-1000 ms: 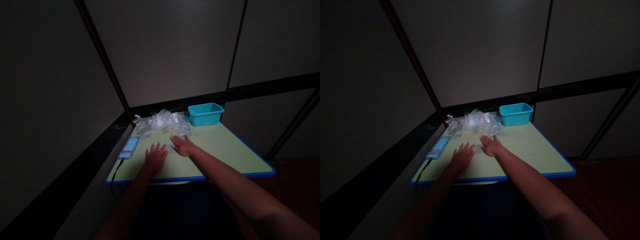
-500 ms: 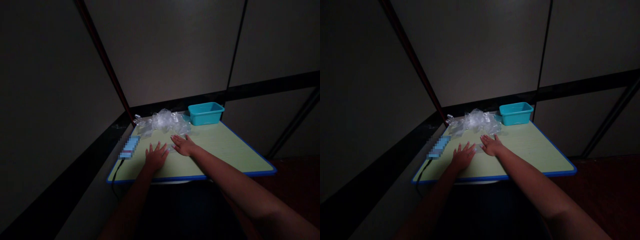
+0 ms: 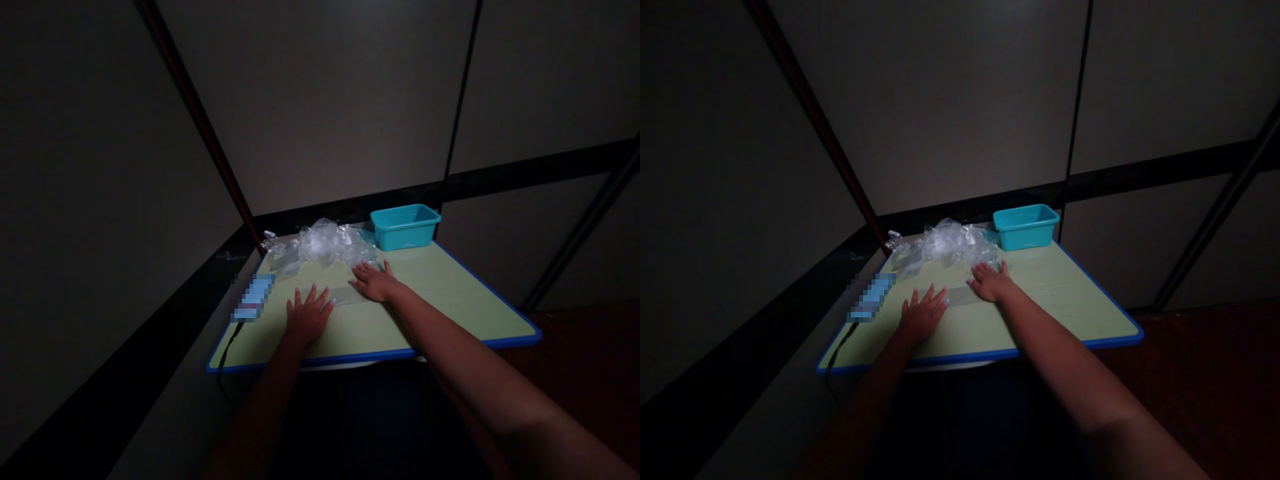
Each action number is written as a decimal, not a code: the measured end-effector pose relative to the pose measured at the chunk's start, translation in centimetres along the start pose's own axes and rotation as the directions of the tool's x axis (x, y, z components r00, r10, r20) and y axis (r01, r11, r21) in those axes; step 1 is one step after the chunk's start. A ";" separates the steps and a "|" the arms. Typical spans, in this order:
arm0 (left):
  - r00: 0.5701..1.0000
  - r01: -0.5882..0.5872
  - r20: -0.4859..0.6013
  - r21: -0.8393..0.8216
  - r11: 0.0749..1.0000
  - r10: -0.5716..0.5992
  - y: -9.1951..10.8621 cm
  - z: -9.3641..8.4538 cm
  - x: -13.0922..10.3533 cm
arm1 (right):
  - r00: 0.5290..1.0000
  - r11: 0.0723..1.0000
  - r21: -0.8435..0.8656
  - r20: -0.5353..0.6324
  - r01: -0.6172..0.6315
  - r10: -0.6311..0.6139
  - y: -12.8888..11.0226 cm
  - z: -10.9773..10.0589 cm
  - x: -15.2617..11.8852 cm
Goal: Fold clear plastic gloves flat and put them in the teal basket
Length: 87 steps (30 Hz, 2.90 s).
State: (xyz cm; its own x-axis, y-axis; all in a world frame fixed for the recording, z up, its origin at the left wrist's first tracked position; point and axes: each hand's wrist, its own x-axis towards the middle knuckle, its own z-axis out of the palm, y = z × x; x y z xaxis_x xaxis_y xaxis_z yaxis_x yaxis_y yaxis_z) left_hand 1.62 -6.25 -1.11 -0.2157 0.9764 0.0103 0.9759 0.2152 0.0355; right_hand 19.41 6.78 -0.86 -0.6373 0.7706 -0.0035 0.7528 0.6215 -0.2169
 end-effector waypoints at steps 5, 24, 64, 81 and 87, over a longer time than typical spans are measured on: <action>1.000 0.000 -0.001 -0.011 1.000 0.000 -0.2 0.1 0.1 | 0.996 0.996 -0.006 0.025 -0.091 0.091 1.3 -0.6 0.2; 1.000 0.009 -0.027 0.043 0.999 -0.008 -0.1 0.2 0.1 | 0.957 0.965 0.034 0.126 0.261 -0.263 -4.1 0.0 -2.3; 0.894 -0.434 0.121 -0.002 0.901 0.431 -0.4 -0.8 4.2 | 0.996 1.000 0.010 0.089 0.005 -0.006 -0.5 -1.5 -1.2; 0.897 -0.428 0.136 0.024 0.903 0.421 -0.4 -0.6 4.4 | 0.983 0.998 0.006 0.172 0.070 -0.070 -1.7 -2.0 -1.9; 0.902 -0.416 0.131 0.016 0.909 0.411 -0.4 -0.5 4.5 | 0.960 0.999 -0.014 0.279 -0.034 0.036 -0.2 -3.4 -2.1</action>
State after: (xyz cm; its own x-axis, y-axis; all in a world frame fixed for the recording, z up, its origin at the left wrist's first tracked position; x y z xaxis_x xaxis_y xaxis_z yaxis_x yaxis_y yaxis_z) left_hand 0.21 -1.96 -0.54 0.2106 0.9717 -0.1074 0.9775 -0.2106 0.0115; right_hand 21.15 5.49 2.50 -0.6304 0.7228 -0.2831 0.7760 0.5973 -0.2028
